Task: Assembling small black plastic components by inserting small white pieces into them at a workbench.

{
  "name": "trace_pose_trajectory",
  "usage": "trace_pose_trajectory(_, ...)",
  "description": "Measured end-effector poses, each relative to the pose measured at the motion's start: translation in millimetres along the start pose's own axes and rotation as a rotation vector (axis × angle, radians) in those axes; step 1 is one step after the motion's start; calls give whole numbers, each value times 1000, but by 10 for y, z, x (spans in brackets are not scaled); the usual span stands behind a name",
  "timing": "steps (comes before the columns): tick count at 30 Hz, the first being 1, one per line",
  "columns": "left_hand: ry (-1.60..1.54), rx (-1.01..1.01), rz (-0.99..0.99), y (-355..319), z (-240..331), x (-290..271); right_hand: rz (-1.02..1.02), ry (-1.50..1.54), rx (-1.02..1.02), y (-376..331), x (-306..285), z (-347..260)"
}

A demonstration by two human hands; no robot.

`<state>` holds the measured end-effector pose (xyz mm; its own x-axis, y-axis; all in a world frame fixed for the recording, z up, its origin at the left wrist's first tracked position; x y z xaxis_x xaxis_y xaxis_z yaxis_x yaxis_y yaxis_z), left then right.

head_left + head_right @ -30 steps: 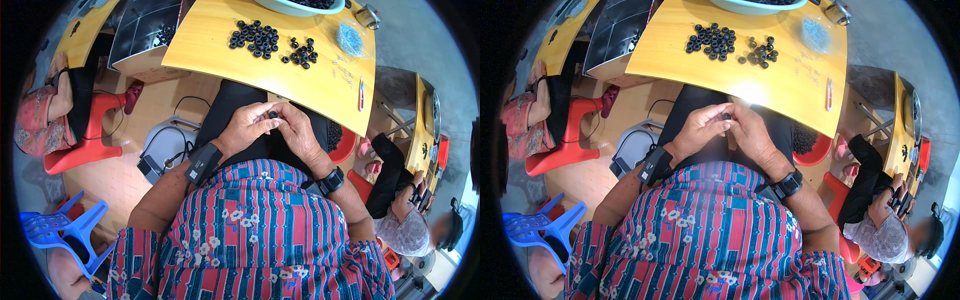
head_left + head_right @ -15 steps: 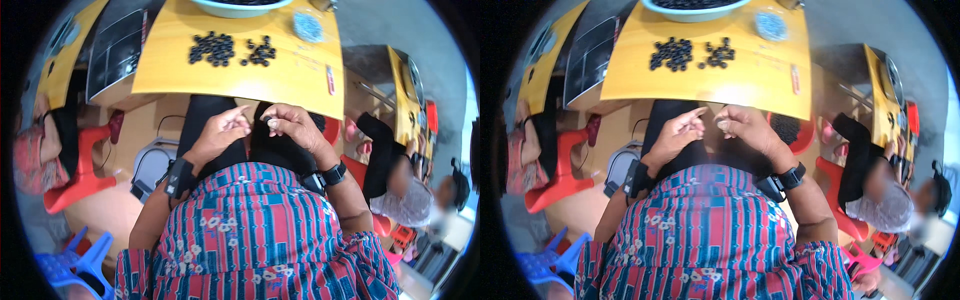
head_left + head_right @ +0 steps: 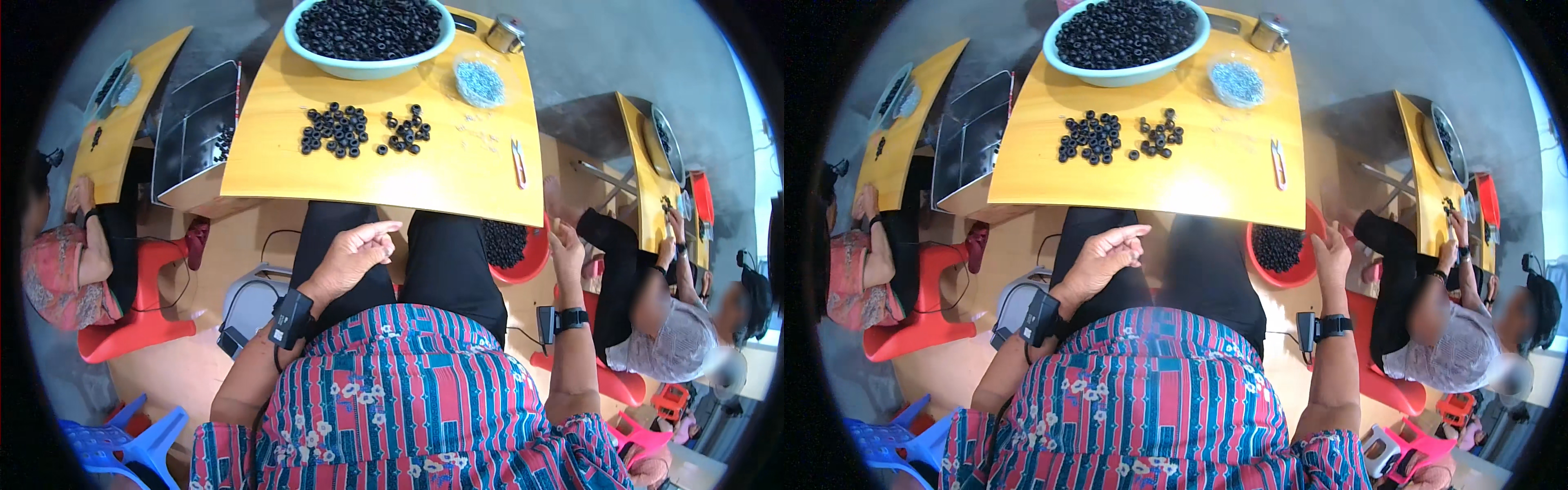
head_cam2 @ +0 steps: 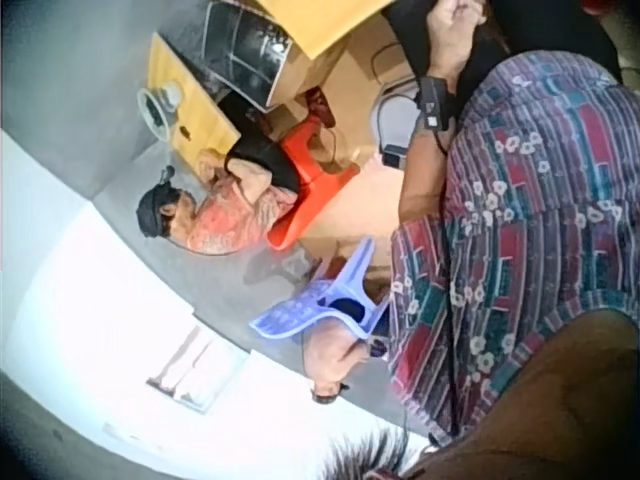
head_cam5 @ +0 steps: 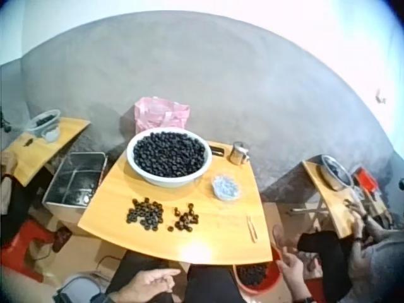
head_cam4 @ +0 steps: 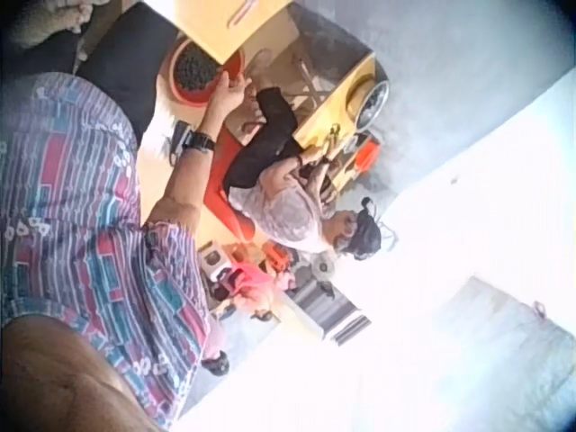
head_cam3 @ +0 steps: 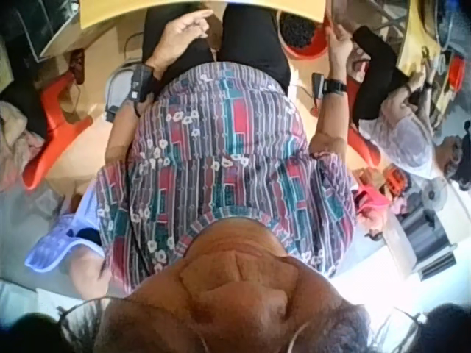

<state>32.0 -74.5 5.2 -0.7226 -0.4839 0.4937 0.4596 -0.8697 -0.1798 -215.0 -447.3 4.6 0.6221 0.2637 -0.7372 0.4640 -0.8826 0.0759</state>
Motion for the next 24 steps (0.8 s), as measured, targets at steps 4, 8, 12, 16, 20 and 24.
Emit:
trace_pose_trajectory(4, 6, -16, 33, -50, -71, -78, 40, -50, -89, -27, 132, -733)
trace_pose_trajectory(8, -34, -9, 34, -99, 19, -87, 6, 174, -300, -99, 403, -1729)
trace_pose_trajectory(12, -34, -25, -2, -29, 16, -38, -128, 113, -604, -152, 936, -2442)
trace_pose_trajectory(16, -47, -16, 1, -9, 42, 11, -179, 10, -721, -62, 1377, -2740)
trace_pose_trajectory(20, -88, -34, 17, -18, 65, 32, -228, -89, -704, 9, 1611, -2799)
trace_pose_trajectory(24, -117, -51, 25, -22, 61, 40, -217, -214, -772, 32, 1707, -2803)
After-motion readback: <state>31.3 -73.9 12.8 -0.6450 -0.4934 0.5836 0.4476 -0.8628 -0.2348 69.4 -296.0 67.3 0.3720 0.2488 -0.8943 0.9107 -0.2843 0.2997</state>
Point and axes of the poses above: each hand's wrist, its own y-axis towards the middle knuckle, its own x-axis out of the palm, z = x × y, the point moved 6 cm from there along y, towards the middle knuckle, and after that the axes turned 12 degrees about -y, right-handed, at the moved point
